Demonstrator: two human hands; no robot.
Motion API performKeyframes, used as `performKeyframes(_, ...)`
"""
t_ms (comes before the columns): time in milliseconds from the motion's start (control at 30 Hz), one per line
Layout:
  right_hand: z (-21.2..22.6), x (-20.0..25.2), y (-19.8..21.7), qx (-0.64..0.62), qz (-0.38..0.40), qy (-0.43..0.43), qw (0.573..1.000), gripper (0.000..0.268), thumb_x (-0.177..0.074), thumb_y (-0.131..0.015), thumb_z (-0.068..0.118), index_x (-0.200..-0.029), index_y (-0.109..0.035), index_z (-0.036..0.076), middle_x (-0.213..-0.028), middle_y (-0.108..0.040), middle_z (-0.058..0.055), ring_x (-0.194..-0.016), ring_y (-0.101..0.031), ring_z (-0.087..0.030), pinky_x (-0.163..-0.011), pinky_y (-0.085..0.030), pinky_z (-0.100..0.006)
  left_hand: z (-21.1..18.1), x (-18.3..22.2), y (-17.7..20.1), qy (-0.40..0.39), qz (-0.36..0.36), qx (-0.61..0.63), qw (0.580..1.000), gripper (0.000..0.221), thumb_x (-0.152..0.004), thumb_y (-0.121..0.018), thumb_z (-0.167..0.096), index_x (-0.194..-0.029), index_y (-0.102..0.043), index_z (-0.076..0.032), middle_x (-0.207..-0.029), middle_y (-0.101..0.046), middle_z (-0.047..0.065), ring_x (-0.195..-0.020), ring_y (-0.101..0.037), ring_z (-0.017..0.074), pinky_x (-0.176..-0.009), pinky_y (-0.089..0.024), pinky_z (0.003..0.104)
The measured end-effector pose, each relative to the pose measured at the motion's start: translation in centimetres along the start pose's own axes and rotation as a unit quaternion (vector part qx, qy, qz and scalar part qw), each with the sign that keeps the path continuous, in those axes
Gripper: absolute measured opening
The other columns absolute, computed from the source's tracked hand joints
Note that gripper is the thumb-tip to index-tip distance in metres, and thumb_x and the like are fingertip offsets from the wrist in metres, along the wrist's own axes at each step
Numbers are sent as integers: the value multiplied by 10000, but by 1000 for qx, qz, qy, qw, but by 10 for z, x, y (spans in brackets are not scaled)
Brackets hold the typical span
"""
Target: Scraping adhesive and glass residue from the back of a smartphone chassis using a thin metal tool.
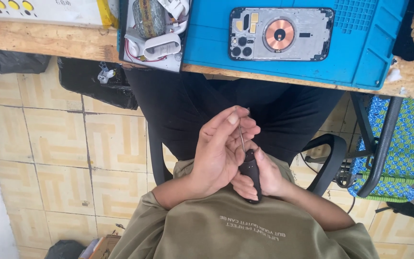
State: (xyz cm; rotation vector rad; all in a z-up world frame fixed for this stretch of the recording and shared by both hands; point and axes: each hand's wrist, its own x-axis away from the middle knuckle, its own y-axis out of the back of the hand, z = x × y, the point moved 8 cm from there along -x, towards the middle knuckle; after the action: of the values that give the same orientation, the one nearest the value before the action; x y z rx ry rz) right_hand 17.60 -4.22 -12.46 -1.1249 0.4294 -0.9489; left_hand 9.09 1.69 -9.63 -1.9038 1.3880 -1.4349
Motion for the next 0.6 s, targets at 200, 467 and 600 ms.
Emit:
performKeyframes(200, 19, -9, -16, 168, -18, 39, 985, 495, -1182, -410, 413, -1226, -495, -73, -607, -543, -134, -359, -591, -192, -310, -550, -345, -4, -10, 3, -28, 0, -11, 1000, 286, -1108, -661, -105, -1288, -719, 110, -1023, -819, 272, -966, -840, 317, -782, -719, 308)
performKeyframes(467, 45, -19, -25, 329, 24, 81, 941, 464, -1176, -347, 297, -1220, -559, -113, -686, -662, -143, -402, -668, -172, -399, -557, -285, -27, -9, -12, -52, 94, -117, 987, 298, -1116, -660, -127, -1294, -720, 104, -1090, -796, 342, -1011, -825, 371, -876, -716, 434)
performKeyframes(600, 57, -7, -22, 272, 58, 109, 954, 474, -1158, -456, 366, -1265, -482, -95, -747, -666, -184, -459, -665, -179, -455, -573, -301, -41, -2, -12, -58, 196, -233, 951, 201, -1048, -755, -101, -1200, -790, 26, -1092, -831, 234, -984, -829, 268, -851, -710, 387)
